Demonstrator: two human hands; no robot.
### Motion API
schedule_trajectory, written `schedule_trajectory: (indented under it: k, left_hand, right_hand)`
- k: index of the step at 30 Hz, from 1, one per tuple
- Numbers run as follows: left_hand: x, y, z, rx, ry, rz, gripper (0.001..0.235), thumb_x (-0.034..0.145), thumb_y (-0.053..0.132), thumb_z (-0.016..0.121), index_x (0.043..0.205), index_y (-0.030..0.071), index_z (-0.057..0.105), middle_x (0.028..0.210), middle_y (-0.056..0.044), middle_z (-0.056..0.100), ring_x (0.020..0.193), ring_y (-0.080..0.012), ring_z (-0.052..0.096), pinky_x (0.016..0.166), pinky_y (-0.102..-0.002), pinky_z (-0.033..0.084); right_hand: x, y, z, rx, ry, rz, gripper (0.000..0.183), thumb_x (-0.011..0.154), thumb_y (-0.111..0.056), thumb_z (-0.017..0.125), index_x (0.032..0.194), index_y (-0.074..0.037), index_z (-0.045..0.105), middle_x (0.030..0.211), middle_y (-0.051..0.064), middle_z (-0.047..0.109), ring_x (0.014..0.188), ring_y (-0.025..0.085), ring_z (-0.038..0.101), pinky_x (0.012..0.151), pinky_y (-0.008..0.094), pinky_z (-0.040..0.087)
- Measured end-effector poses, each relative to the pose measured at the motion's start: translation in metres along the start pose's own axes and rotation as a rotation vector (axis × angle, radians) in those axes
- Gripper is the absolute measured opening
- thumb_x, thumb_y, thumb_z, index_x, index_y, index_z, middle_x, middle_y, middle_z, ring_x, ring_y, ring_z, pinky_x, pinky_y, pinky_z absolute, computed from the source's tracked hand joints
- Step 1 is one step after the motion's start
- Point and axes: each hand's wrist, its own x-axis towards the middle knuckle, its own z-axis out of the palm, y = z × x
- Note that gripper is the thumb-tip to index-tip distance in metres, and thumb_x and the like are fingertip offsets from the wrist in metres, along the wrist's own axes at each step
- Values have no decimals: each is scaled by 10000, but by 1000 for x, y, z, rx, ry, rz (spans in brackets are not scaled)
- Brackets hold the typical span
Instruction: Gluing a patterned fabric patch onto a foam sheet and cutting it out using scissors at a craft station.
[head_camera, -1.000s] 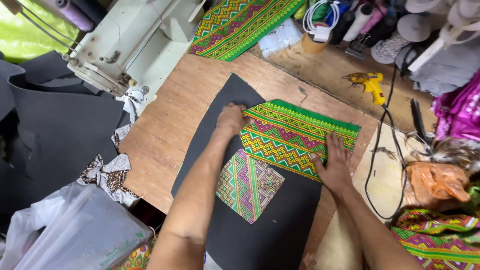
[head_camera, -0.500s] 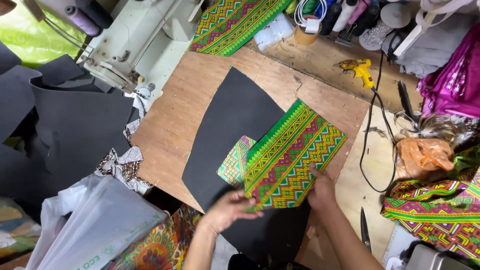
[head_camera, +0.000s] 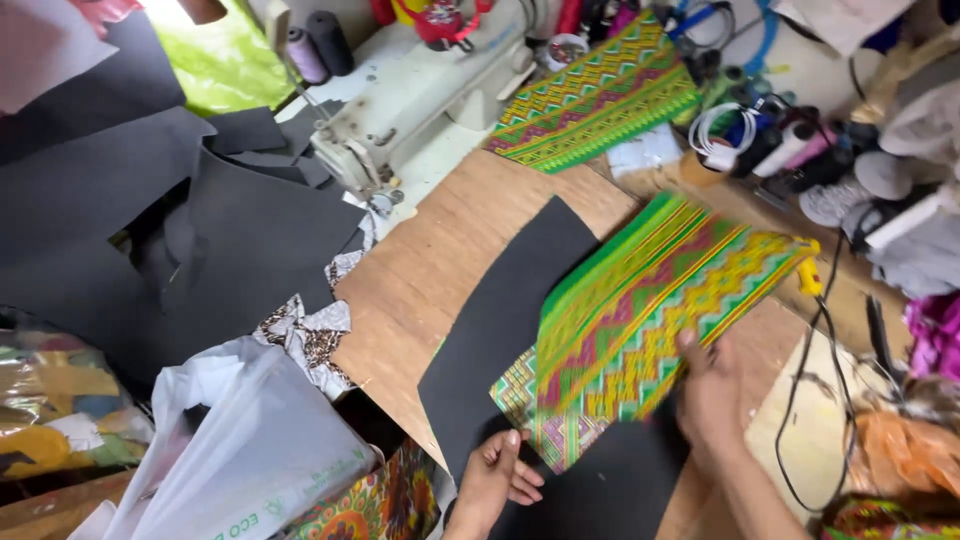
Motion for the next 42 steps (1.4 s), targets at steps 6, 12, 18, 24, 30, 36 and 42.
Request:
schedule_trajectory:
  k: [6, 12, 18, 24, 30, 36, 42]
  left_hand:
    - [33, -114, -55, 268, 199, 639, 446, 873, -117, 705, 1123, 183, 923, 1041, 15, 723, 857, -70, 725, 851, -190, 578]
    - [-40, -84, -65, 196, 495, 427, 124, 985, 106, 792, 1067, 131, 882, 1099, -5, 854, 1003, -120, 786, 963, -252, 604]
    - [-18, -50, -87, 326, 894, 423, 265, 981, 376, 817, 906, 144, 713, 864, 14, 760, 811, -165, 681, 862, -364, 534]
    - [4, -40, -88, 305, 661, 160, 430, 941, 279, 863, 1153, 171, 505, 1022, -110, 687, 567, -280, 687, 404, -422, 634]
    - [1, -20, -87, 387, 567, 98, 388, 961, 284, 871, 1125, 82, 583, 856, -118, 687, 506, -225, 581, 478, -377, 515]
    - [25, -14, -88, 117, 529, 483, 487, 1046, 176, 772, 839, 249, 337, 806, 107, 233, 732, -52, 241, 703, -208, 255]
    - [23, 2, -72, -24, 475, 285, 290, 1017, 326, 748, 1195, 99, 780, 1219, -54, 810, 1092, -143, 716, 1012, -319, 584]
  right_hand:
    - [228, 18, 78, 226, -57, -667, 403, 1075, -57, 661, 1465, -118, 580, 1442, 63, 705, 1300, 200, 670, 1167, 371, 556]
    - [342, 8, 146, -250, 109, 6, 405, 767, -618, 552, 1093, -381, 594, 1203, -106, 695, 883, 88, 734, 577, 245, 685]
    - [154, 78, 11, -941, -183, -424, 507, 1253, -548, 627, 964, -131, 608, 955, 32, 724, 908, 195, 680, 765, 426, 499]
    - [-5, 218, -217, -826, 76, -153, 154, 1131, -173, 647, 1143, -115, 790, 1171, 59, 821, 1126, 208, 720, 1082, 381, 496]
    - [15, 213, -306, -1087, 340, -391, 205, 1174, -194, 673, 1083, -14, 708, 1092, 229, 744, 1050, 457, 657, 952, 559, 479]
    - [121, 189, -337, -1172, 277, -469, 346, 1225, -221, 544, 1067, 46, 697, 989, 331, 725, 929, 570, 671, 845, 620, 500]
    - [-8, 174, -329, -1516, -205, 174, 618, 1141, -569, 499, 1180, -3, 745, 1095, 390, 785, 1103, 598, 739, 906, 644, 571]
